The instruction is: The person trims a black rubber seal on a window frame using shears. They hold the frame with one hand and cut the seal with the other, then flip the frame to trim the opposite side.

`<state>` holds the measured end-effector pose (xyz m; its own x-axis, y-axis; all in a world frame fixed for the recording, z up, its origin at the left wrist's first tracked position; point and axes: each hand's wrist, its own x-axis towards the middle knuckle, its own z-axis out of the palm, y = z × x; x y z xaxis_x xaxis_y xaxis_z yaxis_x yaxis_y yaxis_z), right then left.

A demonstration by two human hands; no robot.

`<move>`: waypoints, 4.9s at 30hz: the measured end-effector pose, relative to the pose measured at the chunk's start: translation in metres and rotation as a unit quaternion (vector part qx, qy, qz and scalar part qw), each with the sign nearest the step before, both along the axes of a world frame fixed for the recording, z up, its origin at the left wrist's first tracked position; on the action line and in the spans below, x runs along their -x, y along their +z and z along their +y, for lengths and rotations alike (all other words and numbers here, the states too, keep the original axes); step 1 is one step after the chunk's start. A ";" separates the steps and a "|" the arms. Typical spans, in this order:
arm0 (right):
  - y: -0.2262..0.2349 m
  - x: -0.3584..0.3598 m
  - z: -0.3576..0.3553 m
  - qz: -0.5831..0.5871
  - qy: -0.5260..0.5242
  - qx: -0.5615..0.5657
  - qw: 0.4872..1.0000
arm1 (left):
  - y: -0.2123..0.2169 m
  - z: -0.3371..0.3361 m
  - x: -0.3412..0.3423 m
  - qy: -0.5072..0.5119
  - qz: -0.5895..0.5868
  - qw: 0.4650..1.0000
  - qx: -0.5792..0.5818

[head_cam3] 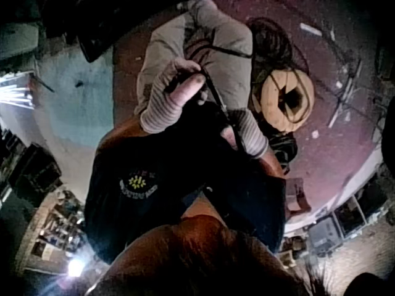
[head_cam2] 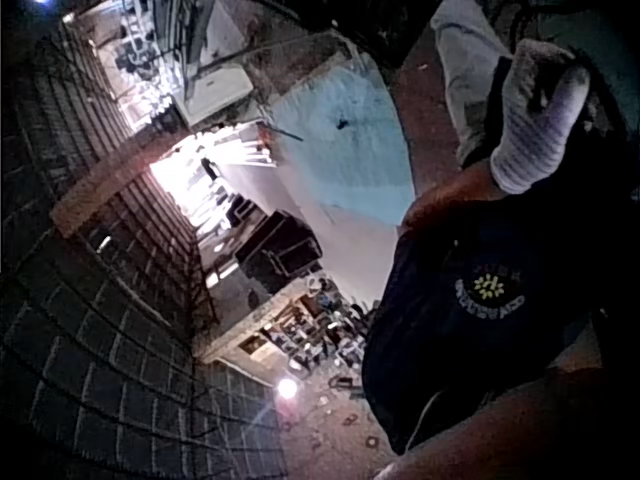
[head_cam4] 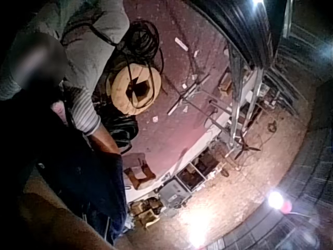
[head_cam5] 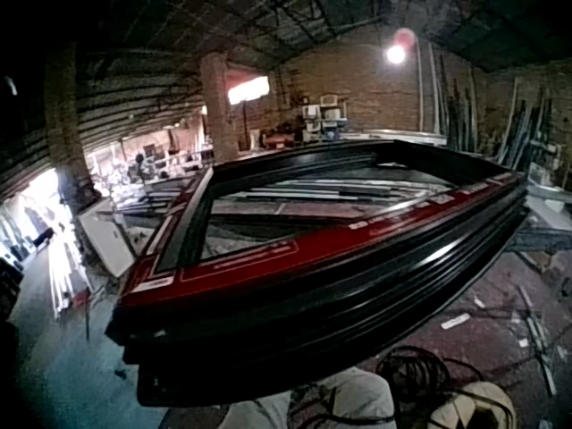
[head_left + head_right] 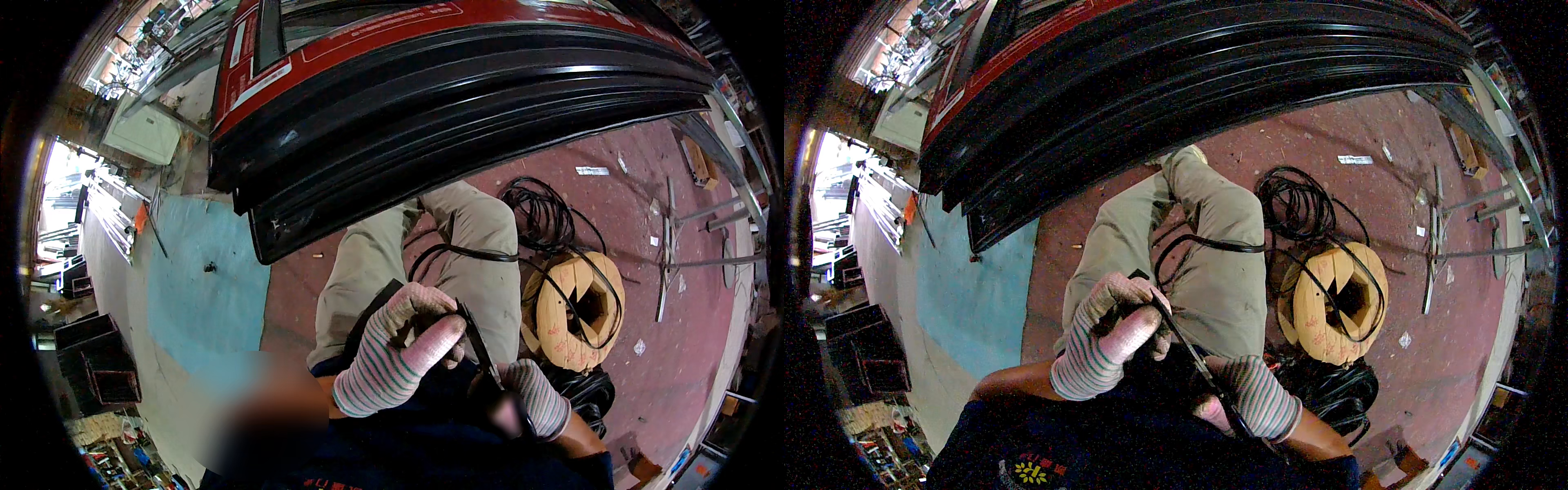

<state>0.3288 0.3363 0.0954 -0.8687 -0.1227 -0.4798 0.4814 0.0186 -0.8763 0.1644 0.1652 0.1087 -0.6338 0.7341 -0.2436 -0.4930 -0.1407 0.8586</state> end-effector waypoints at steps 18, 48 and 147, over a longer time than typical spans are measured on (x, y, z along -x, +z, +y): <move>-0.021 -0.003 -0.008 0.121 0.037 -0.102 0.987 | 0.001 -0.002 0.000 0.001 0.006 1.000 0.028; -0.020 -0.003 -0.009 0.082 -0.078 0.031 0.993 | -0.011 -0.003 0.012 -0.103 -0.124 0.961 -0.226; 0.233 0.216 -0.005 0.327 0.025 -0.455 0.828 | 0.146 -0.019 0.273 -0.096 0.804 0.582 -0.076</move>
<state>0.1129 0.3316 0.3280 -0.9840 -0.0120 0.1777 -0.1113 0.8203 -0.5610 -0.1082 0.1464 0.2550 0.1437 0.7644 0.6286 0.9113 -0.3499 0.2172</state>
